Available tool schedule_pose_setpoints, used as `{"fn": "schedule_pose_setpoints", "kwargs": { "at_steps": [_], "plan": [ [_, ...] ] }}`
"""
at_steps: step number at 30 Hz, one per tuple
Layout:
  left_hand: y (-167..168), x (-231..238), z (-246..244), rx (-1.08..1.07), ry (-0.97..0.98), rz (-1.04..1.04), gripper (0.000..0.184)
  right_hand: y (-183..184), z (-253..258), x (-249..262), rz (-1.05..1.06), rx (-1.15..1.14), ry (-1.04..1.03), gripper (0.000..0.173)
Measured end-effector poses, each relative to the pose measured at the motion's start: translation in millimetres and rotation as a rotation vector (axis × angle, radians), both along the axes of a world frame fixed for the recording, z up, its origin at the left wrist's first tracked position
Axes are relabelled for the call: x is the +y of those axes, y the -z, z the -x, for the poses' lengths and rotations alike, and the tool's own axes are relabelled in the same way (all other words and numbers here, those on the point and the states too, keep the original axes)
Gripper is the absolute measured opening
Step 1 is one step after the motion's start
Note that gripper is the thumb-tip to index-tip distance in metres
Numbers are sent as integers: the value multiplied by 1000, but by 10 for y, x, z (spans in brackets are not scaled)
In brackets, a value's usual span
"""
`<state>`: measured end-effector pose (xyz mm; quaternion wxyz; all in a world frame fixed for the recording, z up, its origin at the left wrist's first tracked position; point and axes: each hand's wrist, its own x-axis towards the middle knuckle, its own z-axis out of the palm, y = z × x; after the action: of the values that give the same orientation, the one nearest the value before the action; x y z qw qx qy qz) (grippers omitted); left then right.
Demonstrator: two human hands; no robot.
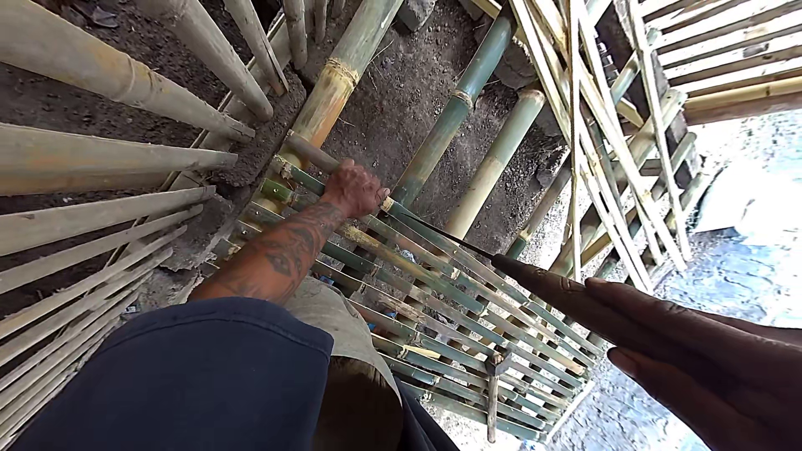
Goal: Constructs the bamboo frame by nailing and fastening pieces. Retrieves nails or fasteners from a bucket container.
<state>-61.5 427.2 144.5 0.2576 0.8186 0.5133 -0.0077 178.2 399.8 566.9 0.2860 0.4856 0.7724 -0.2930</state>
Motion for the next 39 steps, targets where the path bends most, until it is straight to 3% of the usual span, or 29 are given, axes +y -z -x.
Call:
{"fn": "schedule_pose_setpoints", "kwargs": {
  "at_steps": [5,12,14,17,18,19,23,25,27,30,31,32,34,36,38,39],
  "plan": [
    [-19,13,5,2,5,13,66,17,-1,-24,-5,6,-24,52],
    [9,2,2,7,6,-6,66,59,19,-133,-20,-45,-218,54],
    [0,-7,-10,-2,0,-11,65,61,29,-90,16,4,-4,53],
    [-25,2,-7,14,0,4,66,72,23,114,137,34,538,52],
    [-33,6,-5,13,2,14,66,80,6,193,158,37,618,51],
    [-38,5,-8,4,6,19,65,89,-26,255,149,31,551,51],
    [-45,17,-4,2,13,38,64,134,-101,260,-42,48,-360,56],
    [-32,18,-6,-7,10,32,63,150,-219,193,-62,28,-474,55],
    [-35,14,-19,-5,16,35,63,144,-291,161,0,44,-159,55],
    [-32,16,-19,19,18,58,65,109,-178,290,230,51,715,51],
    [-32,-4,-31,19,23,62,65,105,-172,324,247,52,779,50],
    [-32,0,-32,19,25,54,65,107,-194,338,221,42,625,51],
    [-16,41,-5,20,22,41,65,128,-220,271,101,37,19,53],
    [5,1,-27,5,19,29,64,162,-327,149,-2,0,-387,56],
    [0,5,-27,5,17,19,65,199,-460,102,-25,30,-380,54],
    [-7,3,-26,8,18,15,65,205,-460,95,4,69,-211,53]
  ]
}}
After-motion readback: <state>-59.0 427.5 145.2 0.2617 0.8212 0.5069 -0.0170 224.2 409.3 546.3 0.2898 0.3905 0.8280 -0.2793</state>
